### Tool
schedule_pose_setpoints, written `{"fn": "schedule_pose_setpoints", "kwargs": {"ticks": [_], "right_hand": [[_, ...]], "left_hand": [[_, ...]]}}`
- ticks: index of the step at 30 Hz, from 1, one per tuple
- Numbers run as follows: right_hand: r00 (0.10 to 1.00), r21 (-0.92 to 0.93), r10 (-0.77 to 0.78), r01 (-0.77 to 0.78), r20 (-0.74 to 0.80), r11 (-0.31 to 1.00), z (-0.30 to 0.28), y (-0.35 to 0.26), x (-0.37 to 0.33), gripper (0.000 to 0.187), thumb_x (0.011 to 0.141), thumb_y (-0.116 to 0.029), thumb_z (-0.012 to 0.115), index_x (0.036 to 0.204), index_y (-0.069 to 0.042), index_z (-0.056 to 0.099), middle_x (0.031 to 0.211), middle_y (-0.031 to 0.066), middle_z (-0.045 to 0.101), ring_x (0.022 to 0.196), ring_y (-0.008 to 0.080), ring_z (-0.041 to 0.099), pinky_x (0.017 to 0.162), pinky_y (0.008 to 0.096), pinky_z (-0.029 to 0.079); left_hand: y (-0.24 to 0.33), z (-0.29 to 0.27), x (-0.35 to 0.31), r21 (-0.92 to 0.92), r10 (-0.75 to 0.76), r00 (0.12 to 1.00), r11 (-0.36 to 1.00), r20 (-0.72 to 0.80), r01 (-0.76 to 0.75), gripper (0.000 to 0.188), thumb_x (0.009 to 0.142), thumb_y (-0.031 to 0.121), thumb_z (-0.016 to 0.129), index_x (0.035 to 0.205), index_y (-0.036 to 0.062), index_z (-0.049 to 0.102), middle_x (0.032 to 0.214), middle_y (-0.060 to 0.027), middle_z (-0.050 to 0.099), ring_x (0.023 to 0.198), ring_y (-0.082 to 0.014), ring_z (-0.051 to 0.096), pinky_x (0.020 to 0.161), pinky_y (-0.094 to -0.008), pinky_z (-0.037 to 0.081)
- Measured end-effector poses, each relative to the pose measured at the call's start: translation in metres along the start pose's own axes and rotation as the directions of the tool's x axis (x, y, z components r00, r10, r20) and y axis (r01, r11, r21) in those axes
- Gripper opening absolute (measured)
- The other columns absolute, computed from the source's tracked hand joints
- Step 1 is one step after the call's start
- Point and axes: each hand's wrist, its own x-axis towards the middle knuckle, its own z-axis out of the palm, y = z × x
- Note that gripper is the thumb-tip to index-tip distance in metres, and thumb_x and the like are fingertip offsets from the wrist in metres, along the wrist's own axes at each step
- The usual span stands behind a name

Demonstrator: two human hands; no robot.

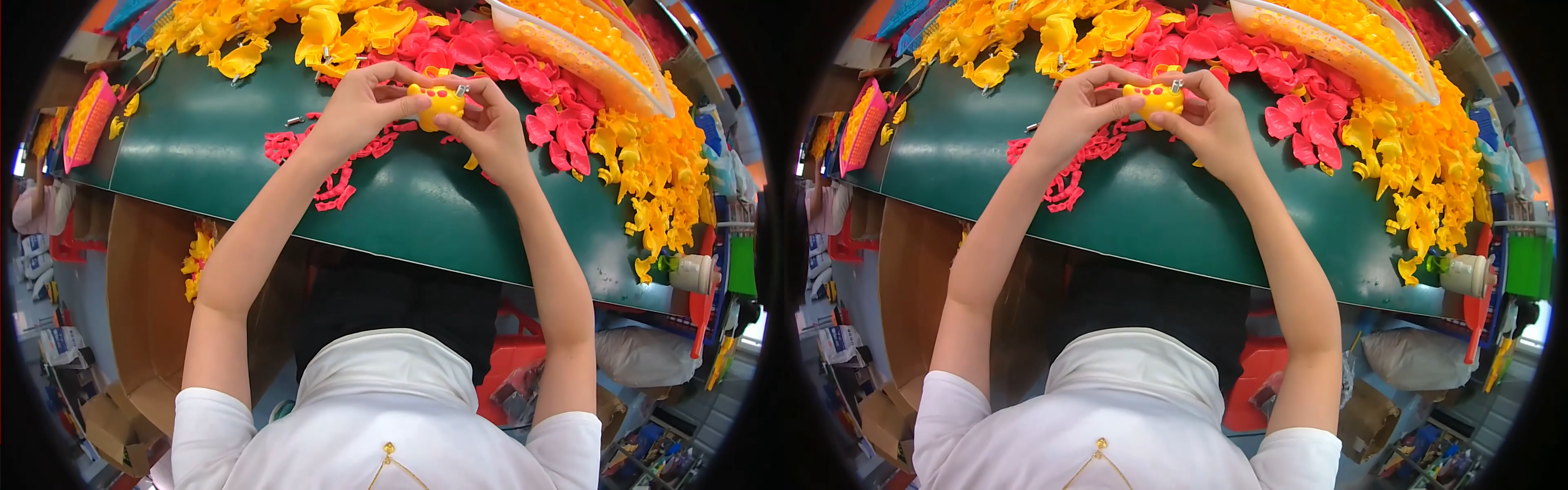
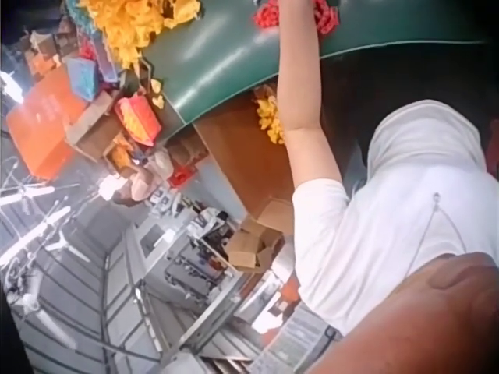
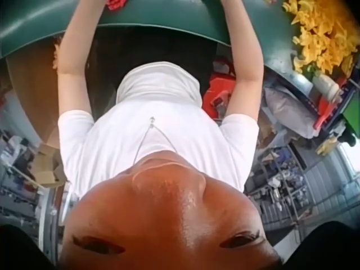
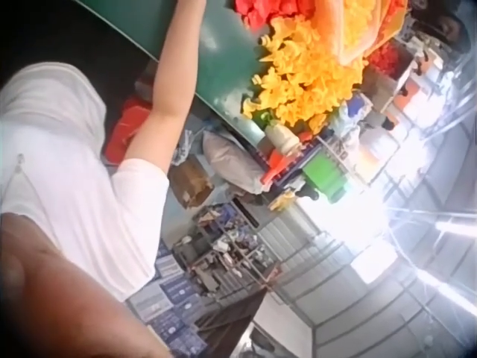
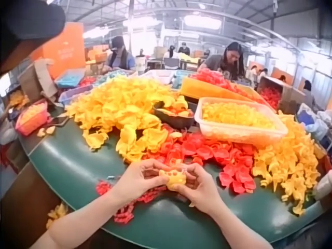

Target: Assembling yellow rubber ducks by attaching red wing pieces and small circular yellow components on a factory workbench.

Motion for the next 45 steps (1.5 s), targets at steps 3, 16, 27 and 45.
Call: {"fn": "schedule_pose_setpoints", "kwargs": {"ticks": [3, 16, 27, 45], "right_hand": [[0.975, -0.366, -0.206, 0.221, 0.082, 0.904, 0.004, -0.001, -0.013, 0.041, 0.083, -0.002, 0.071, 0.118, -0.003, 0.051, 0.124, 0.0094, 0.058, 0.111, 0.0197, 0.060, 0.095, 0.0320, 0.049], [0.999, -0.034, 0.033, -0.034, -0.025, 0.999, -0.011, -0.013, -0.016, 0.040, 0.086, -0.009, 0.069, 0.121, -0.001, 0.050, 0.122, 0.0122, 0.058, 0.108, 0.0176, 0.061, 0.091, 0.0306, 0.052], [0.954, 0.324, 0.156, -0.067, -0.256, 0.944, -0.001, -0.030, -0.055, 0.043, 0.090, -0.008, 0.063, 0.128, -0.001, 0.045, 0.120, 0.0106, 0.058, 0.109, 0.0207, 0.062, 0.087, 0.0324, 0.055], [0.979, -0.058, -0.173, 0.167, -0.113, 0.984, 0.013, 0.001, -0.066, 0.036, 0.086, 0.005, 0.064, 0.115, -0.004, 0.046, 0.131, 0.0163, 0.051, 0.117, 0.0214, 0.055, 0.097, 0.0320, 0.048]], "left_hand": [[-0.006, -0.004, -0.008, 0.124, 0.029, 0.997, 0.992, 0.072, -0.038, 0.021, 0.084, 0.010, 0.072, 0.102, 0.0015, 0.065, 0.097, -0.0095, 0.069, 0.091, -0.0127, 0.066, 0.083, -0.0264, 0.052], [0.013, 0.011, -0.004, 0.239, -0.040, 0.994, 0.971, 0.099, 0.015, 0.031, 0.087, 0.009, 0.067, 0.117, 0.0032, 0.061, 0.100, -0.0042, 0.065, 0.092, -0.0095, 0.064, 0.081, -0.0234, 0.051], [-0.015, 0.031, -0.036, 0.876, 0.455, 0.872, 0.331, 0.178, -0.351, 0.020, 0.074, 0.014, 0.074, 0.091, 0.0059, 0.067, 0.088, -0.0050, 0.064, 0.089, -0.0265, 0.052, 0.082, -0.0389, 0.044], [-0.025, 0.051, -0.050, 0.874, 0.282, 0.959, 0.454, 0.042, -0.172, 0.041, 0.069, 0.020, 0.079, 0.100, 0.0013, 0.061, 0.101, -0.0092, 0.056, 0.096, -0.0278, 0.047, 0.086, -0.0396, 0.039]]}}
